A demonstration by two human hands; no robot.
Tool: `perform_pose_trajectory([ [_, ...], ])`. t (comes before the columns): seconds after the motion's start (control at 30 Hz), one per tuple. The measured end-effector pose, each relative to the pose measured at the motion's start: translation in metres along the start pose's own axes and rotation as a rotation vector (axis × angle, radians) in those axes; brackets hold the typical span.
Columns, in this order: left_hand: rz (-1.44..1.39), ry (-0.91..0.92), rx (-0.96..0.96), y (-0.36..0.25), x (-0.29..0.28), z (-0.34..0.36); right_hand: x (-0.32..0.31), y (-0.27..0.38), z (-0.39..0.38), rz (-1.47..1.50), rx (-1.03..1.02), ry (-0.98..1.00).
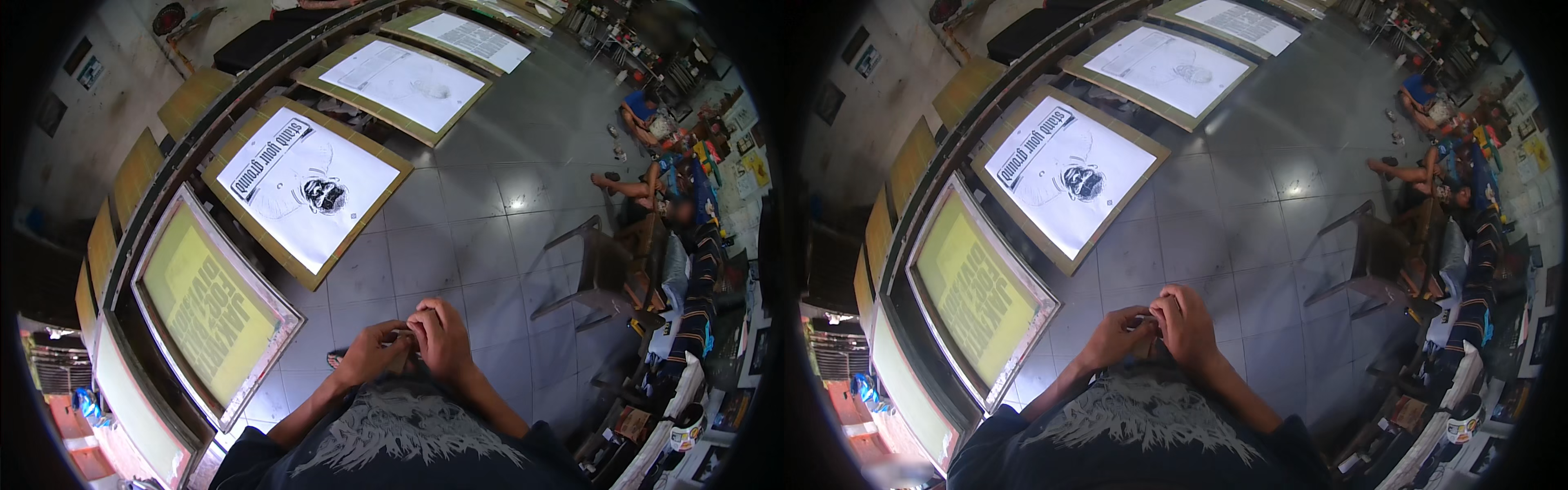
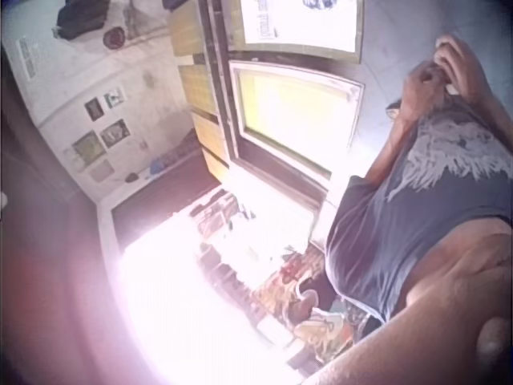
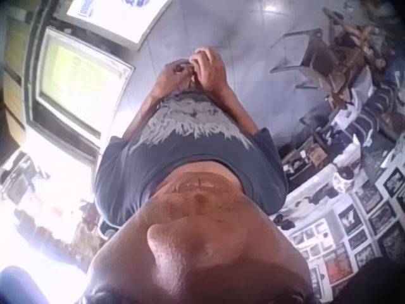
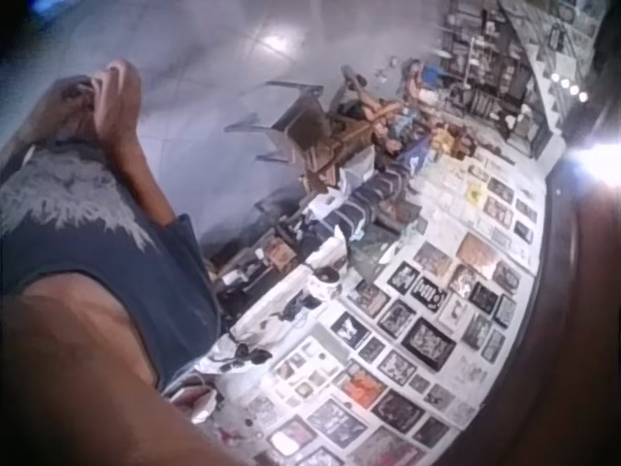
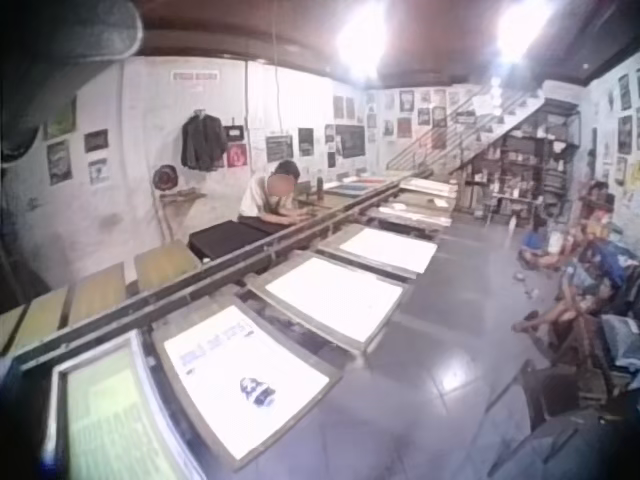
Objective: The person prepares screen printing frames by applying tape to the edges and securing stencils. They use scissors to cut tape and place paper stencils onto the frames, smoothing them down. The person then lifts and positions the frames on a workbench.
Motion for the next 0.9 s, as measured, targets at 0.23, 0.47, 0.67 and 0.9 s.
perform_pose_trajectory([
  [0.23,-0.081,-0.079,-0.055,-0.003,0.0,0.009,0.006,-0.022,0.012,0.062,-0.008,0.04],
  [0.47,-0.369,-0.034,0.066,0.031,-0.015,-0.021,0.037,-0.008,0.031,0.346,-0.015,0.314],
  [0.67,-0.532,-0.322,0.05,0.076,-0.032,-0.069,0.085,0.036,0.046,0.499,-0.108,0.583],
  [0.9,-0.453,-0.491,0.124,0.141,-0.063,-0.157,0.153,0.129,0.028,0.548,-0.226,0.697],
])
Point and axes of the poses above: each hand's wrist, its own z-axis towards the middle knuckle, its own x-axis out of the palm, y = z × x, the point moved 5 cm from there along z, towards the middle knuckle, and after that the axes turned 8 degrees about -x, right-handed, at the moved point
